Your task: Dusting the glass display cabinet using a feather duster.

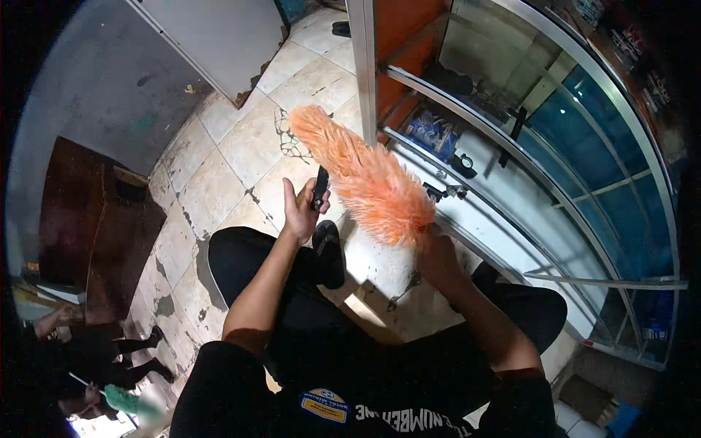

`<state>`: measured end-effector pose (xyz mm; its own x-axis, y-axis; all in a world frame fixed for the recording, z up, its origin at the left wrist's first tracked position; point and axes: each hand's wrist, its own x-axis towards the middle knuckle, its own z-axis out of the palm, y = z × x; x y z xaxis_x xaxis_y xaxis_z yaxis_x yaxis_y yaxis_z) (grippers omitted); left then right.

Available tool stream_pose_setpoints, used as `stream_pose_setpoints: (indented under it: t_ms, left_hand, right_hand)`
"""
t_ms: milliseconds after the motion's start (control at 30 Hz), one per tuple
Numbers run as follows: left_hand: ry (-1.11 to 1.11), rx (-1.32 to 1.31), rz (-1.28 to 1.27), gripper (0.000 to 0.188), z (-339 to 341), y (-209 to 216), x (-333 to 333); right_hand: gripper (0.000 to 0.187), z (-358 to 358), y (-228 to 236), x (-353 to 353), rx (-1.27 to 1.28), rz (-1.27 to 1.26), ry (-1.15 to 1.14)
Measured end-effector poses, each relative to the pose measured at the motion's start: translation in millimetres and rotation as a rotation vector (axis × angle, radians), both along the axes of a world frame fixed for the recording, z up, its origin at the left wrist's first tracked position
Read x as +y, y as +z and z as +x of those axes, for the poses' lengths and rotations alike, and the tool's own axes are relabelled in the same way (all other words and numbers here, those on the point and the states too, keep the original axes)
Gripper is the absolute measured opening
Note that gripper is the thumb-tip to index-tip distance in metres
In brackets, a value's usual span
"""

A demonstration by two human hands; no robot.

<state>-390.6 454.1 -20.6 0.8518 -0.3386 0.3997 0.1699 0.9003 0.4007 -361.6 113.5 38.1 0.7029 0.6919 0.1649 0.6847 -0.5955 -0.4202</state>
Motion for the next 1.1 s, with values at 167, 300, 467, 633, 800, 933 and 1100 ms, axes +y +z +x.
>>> stream_pose_setpoints:
  t_ms: [167,300,467,633,800,933,1100]
  left_hand:
    - [0.595,0.656,0.146,0.072,-9,98,-80]
    - [0.638,0.936,0.287,0.059,-6,94,-77]
    - [0.503,0.589,0.835,0.061,-7,42,-51]
    - [0.561,0.727,0.650,0.056,-8,66,-79]
    - [0.225,0.315,0.341,0.061,-6,43,-42]
    - [0.395,0.357,0.158,0.059,-6,47,-45]
    - [0.848,0.926,0.010,0.067,-1,122,-91]
  right_hand:
    - [0.020,-29,-6,-5,0.345,-0.060,-0.053]
    - [0.018,-37,-10,-1,0.358,0.059,-0.099]
    - [0.018,-10,7,-7,0.221,-0.065,0.010]
    - [0.022,-17,-9,-6,0.040,-0.335,0.123]
    - [0.015,6,7,-21,0.224,0.262,-0.067]
    - [0.022,-12,-21,-17,0.145,0.104,-0.120]
    - [0.021,-36,12,0,0.269,-0.138,0.198]
